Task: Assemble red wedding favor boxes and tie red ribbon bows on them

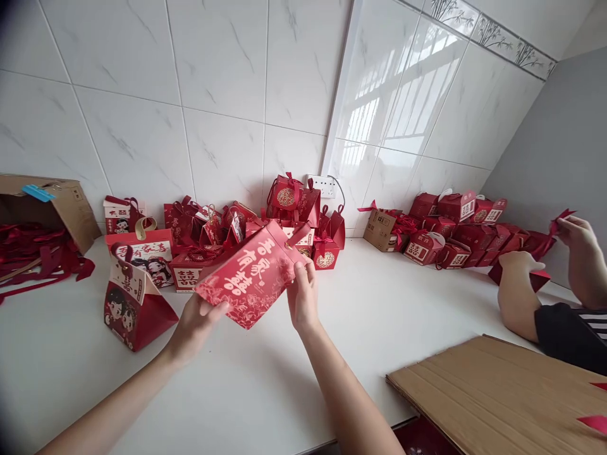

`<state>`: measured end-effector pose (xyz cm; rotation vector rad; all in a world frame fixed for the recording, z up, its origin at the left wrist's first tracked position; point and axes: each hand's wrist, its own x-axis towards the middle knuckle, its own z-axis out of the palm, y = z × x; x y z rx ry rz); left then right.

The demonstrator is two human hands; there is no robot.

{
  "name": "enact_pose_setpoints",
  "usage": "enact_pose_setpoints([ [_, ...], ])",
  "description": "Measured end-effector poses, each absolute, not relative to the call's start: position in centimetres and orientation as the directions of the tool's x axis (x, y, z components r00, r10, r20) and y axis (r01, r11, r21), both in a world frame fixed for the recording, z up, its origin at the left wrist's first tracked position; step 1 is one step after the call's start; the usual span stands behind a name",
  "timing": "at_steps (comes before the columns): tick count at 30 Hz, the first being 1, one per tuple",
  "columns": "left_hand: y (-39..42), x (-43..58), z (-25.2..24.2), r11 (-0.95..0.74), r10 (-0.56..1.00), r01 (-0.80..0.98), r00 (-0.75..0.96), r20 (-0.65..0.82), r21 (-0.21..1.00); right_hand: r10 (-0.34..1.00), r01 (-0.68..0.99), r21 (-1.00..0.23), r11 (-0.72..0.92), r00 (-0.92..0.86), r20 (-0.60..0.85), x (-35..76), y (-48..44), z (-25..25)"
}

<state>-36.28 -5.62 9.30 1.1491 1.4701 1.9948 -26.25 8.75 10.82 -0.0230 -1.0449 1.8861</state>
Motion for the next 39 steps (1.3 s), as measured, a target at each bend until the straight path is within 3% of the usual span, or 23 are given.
enact_pose_setpoints([
  [7, -5.8, -35.2, 9.8, -0.371, 0.737, 0.269, -0.498, 0.458, 0.889, 0.801, -0.669, -0.717, -0.195, -0.531, 0.277, -26.1, 9.2, 11.1],
  [17, -5.7, -35.5, 9.1, -0.368, 0.706, 0.376, -0.483, 0.519, 0.851, 0.783, -0.675, -0.687, -0.27, -0.569, 0.252, -26.1, 9.0, 11.3],
  [21, -5.8, -36.0, 8.3, -0.308, 0.568, 0.654, -0.456, 0.685, 0.691, 0.749, -0.683, -0.653, -0.329, -0.609, 0.26, -26.5, 9.0, 10.6],
  [24, -6.0, -36.2, 8.0, -0.284, 0.519, 0.799, -0.337, 0.786, 0.53, 0.727, -0.625, -0.666, -0.408, -0.663, 0.177, -26.9, 8.8, 9.8],
  [27, -5.9, -35.9, 7.9, -0.313, 0.525, 0.814, -0.281, 0.804, 0.489, 0.73, -0.596, -0.662, -0.453, -0.675, 0.108, -27.3, 8.5, 9.0],
  [33, -5.6, -35.2, 7.5, -0.345, 0.517, 0.745, -0.357, 0.778, 0.571, 0.734, -0.639, -0.616, -0.46, -0.664, 0.141, -27.6, 7.2, 8.5],
  [39, -6.0, -35.0, 8.7, -0.4, 0.392, 0.874, -0.108, 0.913, 0.275, 0.665, -0.581, -0.643, -0.499, -0.732, 0.145, -26.1, 6.0, 8.0],
])
